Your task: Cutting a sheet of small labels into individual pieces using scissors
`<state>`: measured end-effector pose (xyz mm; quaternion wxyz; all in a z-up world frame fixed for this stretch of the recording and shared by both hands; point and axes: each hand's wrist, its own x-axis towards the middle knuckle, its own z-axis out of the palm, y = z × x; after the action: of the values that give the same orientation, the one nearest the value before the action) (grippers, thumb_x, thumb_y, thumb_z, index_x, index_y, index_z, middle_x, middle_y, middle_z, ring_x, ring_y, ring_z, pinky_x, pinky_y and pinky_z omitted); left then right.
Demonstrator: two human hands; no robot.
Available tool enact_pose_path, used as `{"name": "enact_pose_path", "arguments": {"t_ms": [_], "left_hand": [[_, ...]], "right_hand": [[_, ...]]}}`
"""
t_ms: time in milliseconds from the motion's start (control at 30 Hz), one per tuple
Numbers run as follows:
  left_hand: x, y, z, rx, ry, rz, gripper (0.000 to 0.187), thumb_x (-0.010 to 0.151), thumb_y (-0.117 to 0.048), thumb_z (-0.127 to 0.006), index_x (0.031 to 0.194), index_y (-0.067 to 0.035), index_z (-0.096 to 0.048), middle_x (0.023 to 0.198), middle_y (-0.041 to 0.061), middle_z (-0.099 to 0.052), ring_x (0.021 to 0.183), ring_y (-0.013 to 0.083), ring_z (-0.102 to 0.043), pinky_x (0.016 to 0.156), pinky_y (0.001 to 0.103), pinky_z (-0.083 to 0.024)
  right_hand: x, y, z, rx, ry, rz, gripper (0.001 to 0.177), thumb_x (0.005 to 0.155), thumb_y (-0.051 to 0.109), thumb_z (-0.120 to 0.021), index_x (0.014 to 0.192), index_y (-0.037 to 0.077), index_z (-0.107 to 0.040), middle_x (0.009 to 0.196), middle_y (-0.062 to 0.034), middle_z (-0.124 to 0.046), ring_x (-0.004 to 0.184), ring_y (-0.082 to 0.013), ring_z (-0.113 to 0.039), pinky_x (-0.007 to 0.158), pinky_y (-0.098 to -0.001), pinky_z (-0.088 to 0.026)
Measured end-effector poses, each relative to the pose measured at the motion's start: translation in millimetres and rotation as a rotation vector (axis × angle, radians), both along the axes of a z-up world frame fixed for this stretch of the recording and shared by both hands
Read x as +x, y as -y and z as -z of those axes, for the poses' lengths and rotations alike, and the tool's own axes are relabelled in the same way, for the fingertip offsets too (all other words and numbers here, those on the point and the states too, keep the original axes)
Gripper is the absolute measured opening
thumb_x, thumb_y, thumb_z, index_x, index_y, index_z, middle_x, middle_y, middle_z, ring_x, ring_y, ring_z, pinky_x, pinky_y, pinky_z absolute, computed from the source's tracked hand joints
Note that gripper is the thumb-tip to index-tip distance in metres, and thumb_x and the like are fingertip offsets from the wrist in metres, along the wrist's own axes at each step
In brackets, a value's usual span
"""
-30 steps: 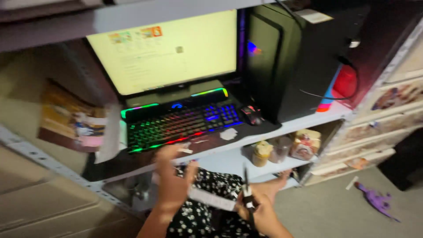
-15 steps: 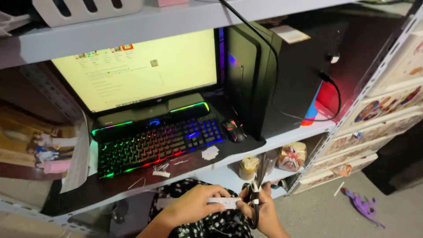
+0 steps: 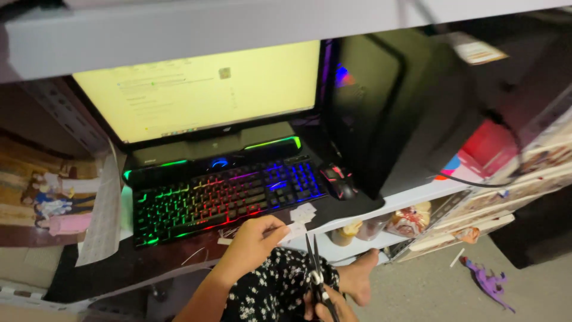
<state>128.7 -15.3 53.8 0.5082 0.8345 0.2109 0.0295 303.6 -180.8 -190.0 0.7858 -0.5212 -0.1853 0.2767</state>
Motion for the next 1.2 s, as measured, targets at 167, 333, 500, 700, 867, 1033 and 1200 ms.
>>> {"name": "enact_pose_path", "arguments": {"t_ms": [167,333,500,700,867,1033,1200], "left_hand": [[19,-30,36,0.027,-0.073,0.01,0.018,0.095,-0.032,-0.066,0.09,-0.018,-0.076,0.086,-0.007,-0.077,0.08,0.0074,-0.065,0.078,0.028,-0.047],[29,-49,44,0.041,-0.109,0.093,0.022,0.098,-0.033,-0.062,0.096,-0.018,-0.077,0.089,-0.006,-0.075,0.078,0.0087,-0.061,0.074,0.03,-0.045],[34,-60,48,-0.066,-0.175,0.178,0.022,0.094,-0.033,-0.069,0.094,-0.013,-0.079,0.091,-0.004,-0.079,0.082,0.0083,-0.066,0.079,0.027,-0.049],[34,-60,37,-0.02,-0.199,0.165,0.02,0.088,-0.031,-0.067,0.088,-0.016,-0.08,0.086,-0.006,-0.079,0.076,0.007,-0.066,0.072,0.029,-0.049],[37,-58,34,-0.028,-0.258,0.135,0.019,0.087,-0.032,-0.068,0.086,-0.017,-0.08,0.086,-0.007,-0.079,0.077,0.0075,-0.066,0.072,0.029,-0.049],[39,-59,35,-0.078,-0.261,0.134,0.019,0.088,-0.032,-0.071,0.089,-0.015,-0.08,0.087,-0.005,-0.078,0.077,0.008,-0.065,0.072,0.028,-0.048],[36,-56,26,-0.107,-0.262,0.1,0.017,0.085,-0.029,-0.071,0.084,-0.013,-0.078,0.082,-0.005,-0.076,0.075,0.0084,-0.063,0.072,0.028,-0.047]], "right_hand": [[-112,48,-33,-0.144,0.332,-0.466,0.066,0.092,0.072,-0.043,0.09,0.01,-0.063,0.08,-0.0073,-0.071,0.074,-0.0198,-0.069,0.075,-0.0314,-0.053],[4,-16,-70,0.242,0.426,-1.824,0.088,0.057,0.018,-0.061,0.139,-0.006,-0.038,0.141,-0.0284,-0.046,0.135,-0.0402,-0.051,0.124,-0.0556,-0.039],[19,-10,7,0.25,0.182,-1.972,0.117,0.038,0.039,-0.071,0.134,-0.016,-0.033,0.14,-0.0344,-0.04,0.141,-0.0505,-0.042,0.123,-0.0604,-0.038],[-64,66,136,-0.388,-0.332,-0.622,0.082,0.073,0.072,-0.058,0.088,-0.008,-0.063,0.062,-0.0166,-0.06,0.057,-0.035,-0.067,0.055,-0.0418,-0.057],[-114,44,-63,-0.26,-0.049,-0.437,0.067,0.087,0.066,-0.058,0.086,0.0,-0.064,0.069,-0.0089,-0.062,0.059,-0.0202,-0.064,0.059,-0.032,-0.049],[-95,59,2,-0.41,-0.067,-0.524,0.079,0.072,0.078,-0.057,0.087,0.001,-0.063,0.064,-0.0129,-0.066,0.058,-0.0273,-0.071,0.054,-0.0335,-0.054],[-111,53,-57,-0.288,-0.095,-0.418,0.057,0.09,0.056,-0.061,0.088,-0.001,-0.067,0.067,-0.0103,-0.066,0.056,-0.0224,-0.065,0.057,-0.0317,-0.049]]}}
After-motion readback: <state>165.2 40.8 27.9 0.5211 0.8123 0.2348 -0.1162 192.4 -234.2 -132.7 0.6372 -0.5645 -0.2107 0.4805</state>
